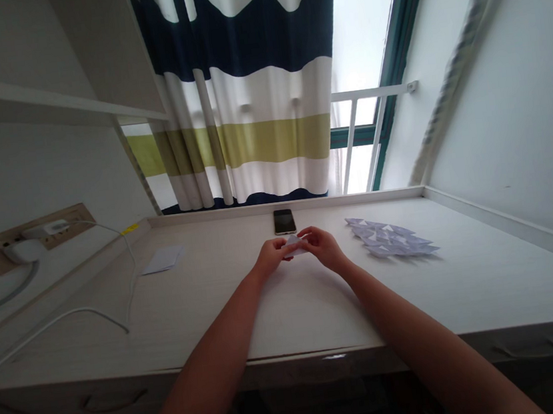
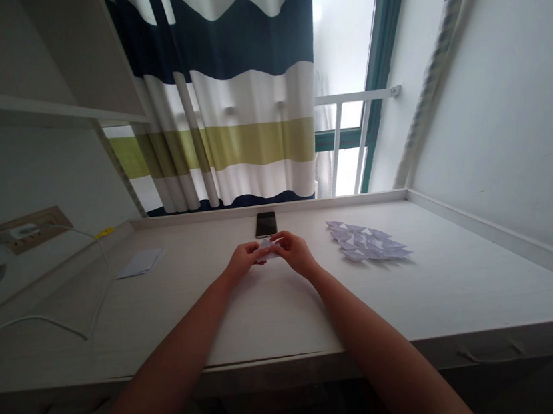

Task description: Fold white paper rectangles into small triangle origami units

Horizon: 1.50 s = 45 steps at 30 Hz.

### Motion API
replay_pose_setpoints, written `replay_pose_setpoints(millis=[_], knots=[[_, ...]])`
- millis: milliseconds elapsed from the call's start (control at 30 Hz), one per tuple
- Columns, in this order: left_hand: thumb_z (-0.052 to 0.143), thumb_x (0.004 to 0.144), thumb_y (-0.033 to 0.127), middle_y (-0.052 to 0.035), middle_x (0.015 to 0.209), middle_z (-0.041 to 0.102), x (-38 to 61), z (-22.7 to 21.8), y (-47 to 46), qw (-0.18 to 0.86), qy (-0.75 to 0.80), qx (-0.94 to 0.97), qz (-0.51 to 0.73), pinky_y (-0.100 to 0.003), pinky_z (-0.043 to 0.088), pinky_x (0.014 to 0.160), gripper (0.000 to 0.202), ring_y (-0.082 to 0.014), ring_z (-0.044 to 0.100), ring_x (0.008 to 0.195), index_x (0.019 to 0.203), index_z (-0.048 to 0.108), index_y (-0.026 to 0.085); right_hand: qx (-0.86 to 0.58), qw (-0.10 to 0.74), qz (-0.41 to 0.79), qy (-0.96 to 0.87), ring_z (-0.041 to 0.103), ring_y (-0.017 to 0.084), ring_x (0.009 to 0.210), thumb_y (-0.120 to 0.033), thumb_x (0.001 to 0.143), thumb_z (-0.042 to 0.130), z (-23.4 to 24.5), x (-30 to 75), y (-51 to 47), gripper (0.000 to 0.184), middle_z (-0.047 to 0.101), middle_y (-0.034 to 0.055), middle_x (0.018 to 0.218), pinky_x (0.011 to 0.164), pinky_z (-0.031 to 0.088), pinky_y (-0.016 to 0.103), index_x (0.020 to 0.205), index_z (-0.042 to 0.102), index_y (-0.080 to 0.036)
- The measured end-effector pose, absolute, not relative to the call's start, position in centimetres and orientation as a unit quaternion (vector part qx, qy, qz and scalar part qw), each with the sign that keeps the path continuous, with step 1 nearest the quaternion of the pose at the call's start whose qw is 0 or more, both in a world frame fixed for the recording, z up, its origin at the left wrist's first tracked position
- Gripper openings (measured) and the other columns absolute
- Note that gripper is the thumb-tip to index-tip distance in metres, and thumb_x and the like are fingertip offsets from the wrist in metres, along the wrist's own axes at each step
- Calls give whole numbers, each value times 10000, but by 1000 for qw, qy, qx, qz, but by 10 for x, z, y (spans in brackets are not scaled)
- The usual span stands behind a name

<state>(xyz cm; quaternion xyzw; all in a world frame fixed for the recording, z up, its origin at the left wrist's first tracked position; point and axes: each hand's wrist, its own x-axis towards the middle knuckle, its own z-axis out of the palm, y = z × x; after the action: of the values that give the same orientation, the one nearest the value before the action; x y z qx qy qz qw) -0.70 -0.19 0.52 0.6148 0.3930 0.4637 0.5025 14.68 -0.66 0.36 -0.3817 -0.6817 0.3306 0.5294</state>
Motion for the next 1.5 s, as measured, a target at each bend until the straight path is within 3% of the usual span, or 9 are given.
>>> replay_pose_setpoints(millis=[467,733,1000,1167,1333,1500], knots=[[708,540,370,-26,640,599,-7,4,2,499,391,598,491,-253,464,586,351,-105,540,581,738,644,86,-395,544,467,-574,554,119,530,-355,495,730,7,146,-4,321,592,-17,530,540,469,274,709,604,-152],[700,569,333,-29,685,613,-8,8,-1,533,386,566,497,-254,463,614,313,-109,567,598,770,642,100,-372,543,519,-546,595,134,586,-343,519,731,11,148,-6,323,627,-5,558,613,509,297,763,623,-162],[666,611,339,-56,708,630,-9,7,2,544,394,527,521,-264,473,604,298,-119,583,588,771,636,89,-357,563,476,-574,577,125,597,-360,576,687,7,152,-3,256,616,-30,580,626,516,311,684,527,-192],[644,627,281,-16,661,629,-10,8,2,496,373,559,550,-278,489,615,291,-116,574,594,877,600,138,-373,565,455,-578,567,128,602,-357,604,653,3,154,2,227,608,-24,605,605,502,307,679,513,-196],[544,678,251,-13,676,601,-10,4,6,435,361,607,558,-245,479,595,133,-102,546,615,685,605,133,-373,564,423,-603,538,122,607,-282,625,584,0,152,4,112,594,-2,617,621,476,301,612,586,-171],[517,671,208,-28,735,604,-10,2,5,407,367,657,518,-239,476,576,139,-114,540,656,721,626,138,-392,556,390,-621,539,132,631,-214,626,521,0,152,5,166,626,21,680,635,462,307,705,658,-167]])
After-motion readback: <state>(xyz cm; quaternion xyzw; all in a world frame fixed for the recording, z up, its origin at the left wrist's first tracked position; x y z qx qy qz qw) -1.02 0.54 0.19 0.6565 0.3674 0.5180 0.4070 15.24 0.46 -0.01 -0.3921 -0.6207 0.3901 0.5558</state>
